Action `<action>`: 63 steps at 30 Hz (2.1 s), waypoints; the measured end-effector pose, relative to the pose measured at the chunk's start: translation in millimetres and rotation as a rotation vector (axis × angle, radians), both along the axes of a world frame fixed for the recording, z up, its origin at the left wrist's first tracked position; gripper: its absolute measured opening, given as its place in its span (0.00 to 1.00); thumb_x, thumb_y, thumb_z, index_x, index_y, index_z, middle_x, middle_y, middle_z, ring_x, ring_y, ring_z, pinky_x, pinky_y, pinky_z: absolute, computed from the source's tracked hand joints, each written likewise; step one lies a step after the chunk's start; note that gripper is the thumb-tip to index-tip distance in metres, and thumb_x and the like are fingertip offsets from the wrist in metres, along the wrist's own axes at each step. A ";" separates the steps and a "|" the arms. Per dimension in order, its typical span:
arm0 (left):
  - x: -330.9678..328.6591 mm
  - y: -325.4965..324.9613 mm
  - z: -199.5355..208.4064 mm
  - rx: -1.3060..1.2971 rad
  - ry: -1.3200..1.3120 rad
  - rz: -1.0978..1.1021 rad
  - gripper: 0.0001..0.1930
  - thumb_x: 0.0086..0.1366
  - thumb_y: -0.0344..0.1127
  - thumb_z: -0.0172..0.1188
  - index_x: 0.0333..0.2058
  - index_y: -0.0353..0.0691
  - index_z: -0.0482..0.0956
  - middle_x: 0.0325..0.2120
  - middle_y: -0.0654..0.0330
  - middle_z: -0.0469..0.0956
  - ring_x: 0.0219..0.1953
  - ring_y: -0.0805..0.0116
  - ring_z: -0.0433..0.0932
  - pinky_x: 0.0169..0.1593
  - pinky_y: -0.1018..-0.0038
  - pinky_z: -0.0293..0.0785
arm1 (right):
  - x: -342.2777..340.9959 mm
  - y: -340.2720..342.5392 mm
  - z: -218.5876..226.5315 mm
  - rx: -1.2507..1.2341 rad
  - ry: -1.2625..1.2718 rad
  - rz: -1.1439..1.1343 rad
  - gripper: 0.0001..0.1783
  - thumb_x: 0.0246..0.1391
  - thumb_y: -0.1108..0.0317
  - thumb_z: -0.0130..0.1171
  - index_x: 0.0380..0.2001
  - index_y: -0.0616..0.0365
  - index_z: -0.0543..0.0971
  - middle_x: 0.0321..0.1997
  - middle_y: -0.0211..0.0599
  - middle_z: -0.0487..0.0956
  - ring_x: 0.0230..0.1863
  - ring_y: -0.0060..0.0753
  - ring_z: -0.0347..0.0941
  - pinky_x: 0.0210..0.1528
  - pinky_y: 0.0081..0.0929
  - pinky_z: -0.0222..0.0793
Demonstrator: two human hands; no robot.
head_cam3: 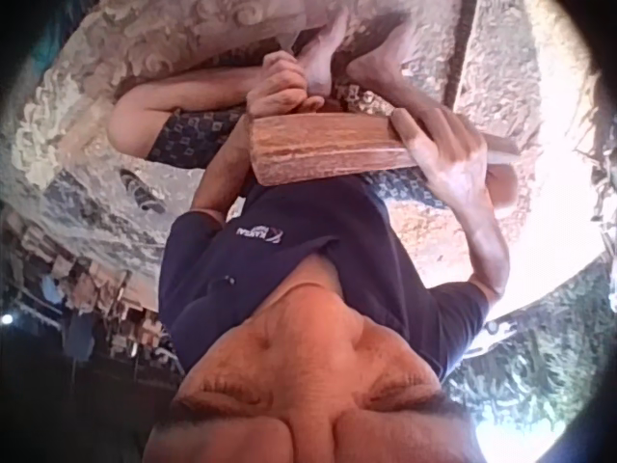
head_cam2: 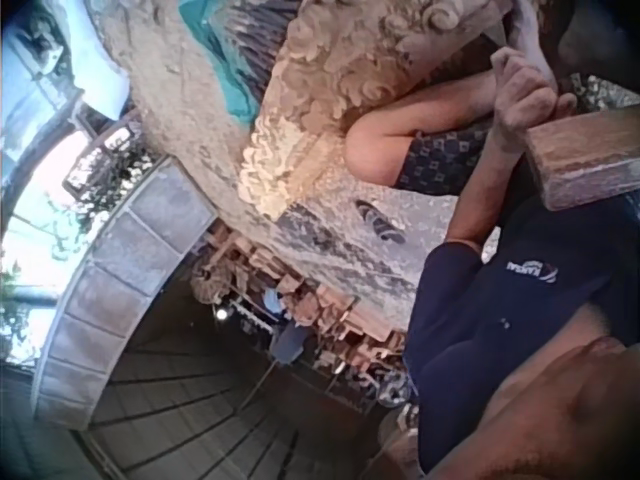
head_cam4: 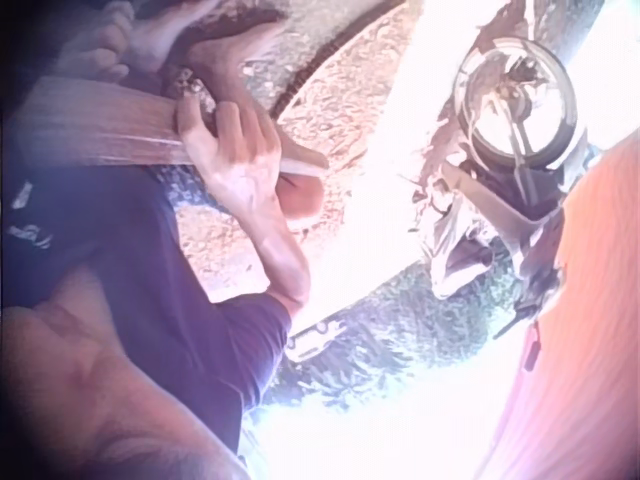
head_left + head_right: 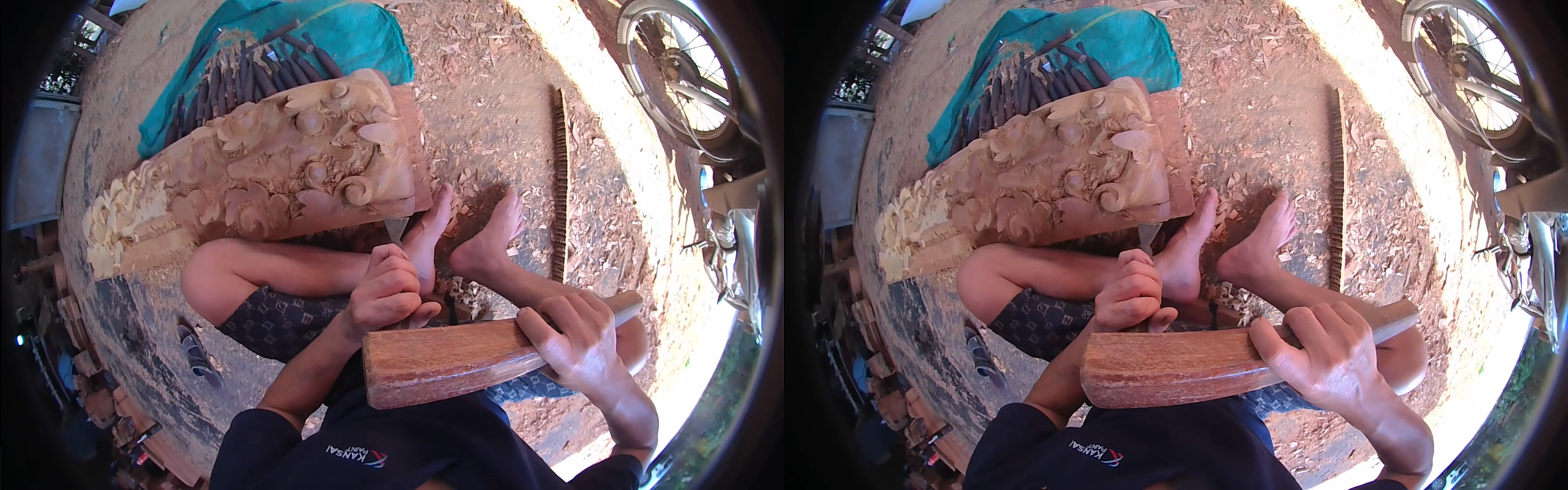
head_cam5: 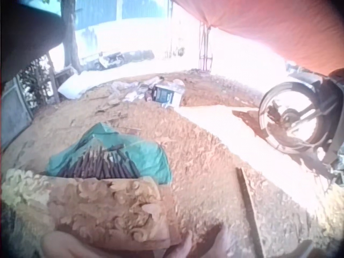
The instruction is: The person is carving a floral pattern into a large piece of wood using a chisel and a wooden mallet. They repeatedly strike the chisel to remove wood shavings and refine the design.
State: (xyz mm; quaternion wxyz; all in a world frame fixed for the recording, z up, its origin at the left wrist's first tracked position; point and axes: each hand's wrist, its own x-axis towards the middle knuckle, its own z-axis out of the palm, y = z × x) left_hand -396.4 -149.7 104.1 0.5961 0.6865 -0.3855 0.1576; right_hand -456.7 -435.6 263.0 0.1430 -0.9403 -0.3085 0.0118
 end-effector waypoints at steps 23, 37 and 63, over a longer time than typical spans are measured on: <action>5.5 5.1 -3.4 0.020 0.014 -0.030 0.18 0.63 0.30 0.79 0.25 0.42 0.74 0.28 0.64 0.75 0.32 0.62 0.78 0.45 0.59 0.72 | 23.8 10.4 -18.6 -0.220 -0.275 0.090 0.26 0.46 0.65 0.69 0.50 0.31 0.76 0.28 0.23 0.69 0.25 0.23 0.70 0.24 0.23 0.66; 13.6 -4.5 0.6 -0.019 0.054 0.014 0.16 0.66 0.29 0.77 0.26 0.38 0.76 0.25 0.62 0.76 0.30 0.61 0.77 0.41 0.60 0.72 | 20.4 11.2 -5.0 -0.120 -0.134 0.043 0.25 0.49 0.69 0.70 0.51 0.45 0.76 0.30 0.28 0.74 0.28 0.30 0.77 0.26 0.31 0.71; 13.4 5.1 13.3 0.106 0.029 -0.090 0.19 0.61 0.28 0.80 0.23 0.42 0.73 0.23 0.65 0.73 0.27 0.65 0.75 0.42 0.64 0.68 | 7.0 -5.8 -11.6 0.067 -0.068 -0.048 0.28 0.45 0.65 0.71 0.53 0.48 0.78 0.31 0.29 0.75 0.28 0.34 0.78 0.27 0.35 0.72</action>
